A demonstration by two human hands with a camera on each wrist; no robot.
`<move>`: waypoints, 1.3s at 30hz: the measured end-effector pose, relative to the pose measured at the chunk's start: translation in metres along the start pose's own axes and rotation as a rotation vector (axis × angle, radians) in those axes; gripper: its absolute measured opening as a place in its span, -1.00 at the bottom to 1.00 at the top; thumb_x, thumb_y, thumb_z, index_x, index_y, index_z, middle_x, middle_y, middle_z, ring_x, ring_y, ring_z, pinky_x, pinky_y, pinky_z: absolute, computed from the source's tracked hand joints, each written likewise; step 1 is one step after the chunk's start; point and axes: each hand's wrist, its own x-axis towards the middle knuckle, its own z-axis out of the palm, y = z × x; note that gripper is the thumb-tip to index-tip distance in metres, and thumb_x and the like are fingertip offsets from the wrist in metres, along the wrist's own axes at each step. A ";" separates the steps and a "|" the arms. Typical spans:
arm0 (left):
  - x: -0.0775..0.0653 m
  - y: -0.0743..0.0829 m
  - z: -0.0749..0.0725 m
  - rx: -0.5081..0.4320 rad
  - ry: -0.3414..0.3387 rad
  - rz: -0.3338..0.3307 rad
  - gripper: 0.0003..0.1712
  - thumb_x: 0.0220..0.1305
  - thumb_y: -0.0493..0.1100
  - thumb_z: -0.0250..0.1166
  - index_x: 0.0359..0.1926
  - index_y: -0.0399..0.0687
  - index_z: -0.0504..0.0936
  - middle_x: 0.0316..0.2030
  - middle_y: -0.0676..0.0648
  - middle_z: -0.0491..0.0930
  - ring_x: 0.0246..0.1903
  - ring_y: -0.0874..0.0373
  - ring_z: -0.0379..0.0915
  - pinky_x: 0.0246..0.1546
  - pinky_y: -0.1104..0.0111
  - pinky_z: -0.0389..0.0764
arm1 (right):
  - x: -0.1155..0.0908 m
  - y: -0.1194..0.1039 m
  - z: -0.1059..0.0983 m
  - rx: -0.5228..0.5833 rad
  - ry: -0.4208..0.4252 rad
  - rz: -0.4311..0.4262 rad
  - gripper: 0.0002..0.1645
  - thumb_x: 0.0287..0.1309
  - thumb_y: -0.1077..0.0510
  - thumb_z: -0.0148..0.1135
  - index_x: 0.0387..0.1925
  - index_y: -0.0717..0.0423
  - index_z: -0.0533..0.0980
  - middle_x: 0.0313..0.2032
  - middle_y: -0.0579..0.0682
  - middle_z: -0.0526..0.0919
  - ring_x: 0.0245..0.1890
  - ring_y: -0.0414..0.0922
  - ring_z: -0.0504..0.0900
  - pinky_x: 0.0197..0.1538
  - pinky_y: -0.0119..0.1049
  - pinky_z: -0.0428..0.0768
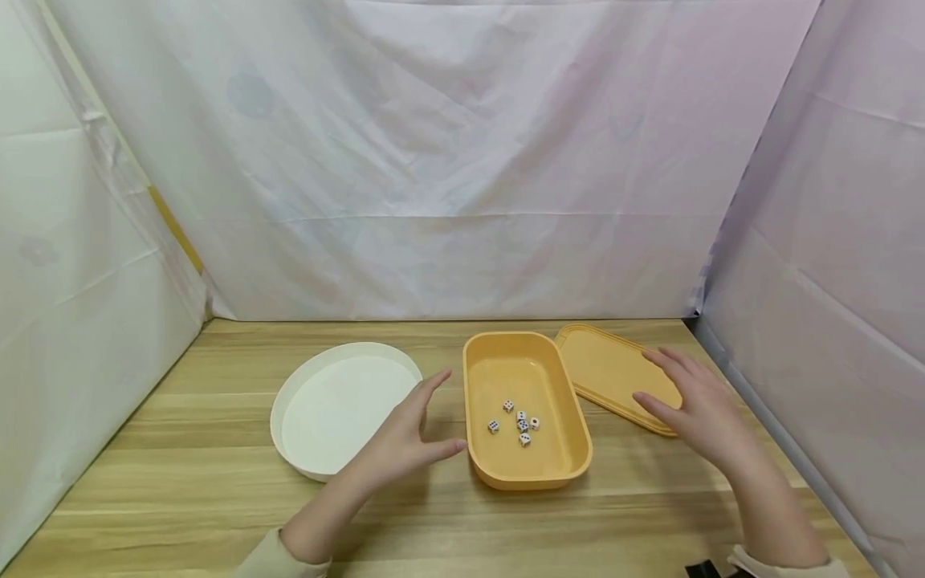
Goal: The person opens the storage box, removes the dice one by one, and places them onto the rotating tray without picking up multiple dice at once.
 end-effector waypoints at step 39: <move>-0.048 -0.042 -0.064 0.136 0.158 -0.045 0.00 0.04 0.13 0.46 0.44 0.25 0.13 0.37 -0.01 0.17 0.34 -0.07 0.06 0.19 -0.10 0.20 | 0.018 -0.048 0.022 -0.019 0.151 -0.326 -0.37 -0.06 0.11 0.47 0.11 0.12 0.51 0.10 0.18 0.50 0.10 0.20 0.43 0.09 0.25 0.27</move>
